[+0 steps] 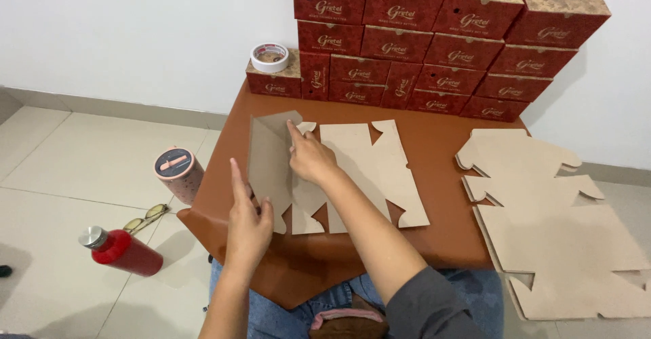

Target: The person is folding flat cardboard templates into finished boxes and stacking them.

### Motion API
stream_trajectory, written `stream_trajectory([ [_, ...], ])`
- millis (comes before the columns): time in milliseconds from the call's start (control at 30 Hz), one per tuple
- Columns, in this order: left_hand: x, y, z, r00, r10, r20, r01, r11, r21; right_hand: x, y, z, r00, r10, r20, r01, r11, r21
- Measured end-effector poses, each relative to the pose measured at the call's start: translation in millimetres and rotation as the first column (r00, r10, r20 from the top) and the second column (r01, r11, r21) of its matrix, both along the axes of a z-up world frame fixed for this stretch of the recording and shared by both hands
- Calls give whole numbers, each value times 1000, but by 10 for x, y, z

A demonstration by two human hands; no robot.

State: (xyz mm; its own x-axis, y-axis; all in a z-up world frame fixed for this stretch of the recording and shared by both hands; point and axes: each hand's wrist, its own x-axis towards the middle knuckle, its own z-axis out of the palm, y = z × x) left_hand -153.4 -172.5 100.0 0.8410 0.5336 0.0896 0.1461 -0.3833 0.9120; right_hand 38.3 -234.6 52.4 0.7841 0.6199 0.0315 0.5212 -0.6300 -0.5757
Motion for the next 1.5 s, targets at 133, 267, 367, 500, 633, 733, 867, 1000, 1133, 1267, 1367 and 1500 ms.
stream_trajectory([
  [133, 100, -99, -136, 995, -78, 60, 76, 997, 27, 269, 13, -92, 994, 30, -103, -25, 998, 54],
  [267, 232, -236, -375, 947, -317, 52, 285, 905, 317, 555, -161, -196, 811, 16, -585, 245, 899, 363],
  [367, 355, -381, -550, 915, -389, -110, 397, 809, 433, 641, -364, -108, 731, 3, -683, 395, 814, 426],
  [500, 543, -486, -999, 895, -345, -283, 441, 595, 672, 982, -542, -420, 808, -59, -586, 351, 847, 400],
  [633, 535, -386, -970, 871, -342, -352, 490, 548, 678, 669, -661, -378, 966, -248, 68, 251, 967, -33],
  [733, 449, -243, -936, 868, -463, -181, 477, 675, 562, 275, -738, -407, 902, -138, 408, 192, 977, -94],
  [867, 535, -8, -866, 842, -403, -358, 538, 675, 505, -305, -950, -151, 994, 46, 95, -20, 966, -259],
  [1000, 903, 191, -969, 806, -223, -548, 573, 524, 630, -493, -1003, -335, 992, 65, 106, -30, 953, -302],
  [1133, 1357, 411, -1030, 773, -151, -616, 588, 533, 608, -472, -985, -345, 991, 63, 114, -22, 943, -333],
  [1267, 1207, 310, -912, 744, -108, -660, 602, 538, 590, -482, -1003, -329, 995, 51, 88, -20, 944, -329],
  [1367, 767, 170, -834, 737, -112, -666, 609, 537, 584, -456, -1002, -395, 995, 48, 91, -15, 942, -334],
  [1500, 170, -21, -773, 759, -155, -633, 593, 567, 572, -453, -1000, -414, 994, 51, 96, -14, 936, -351],
])
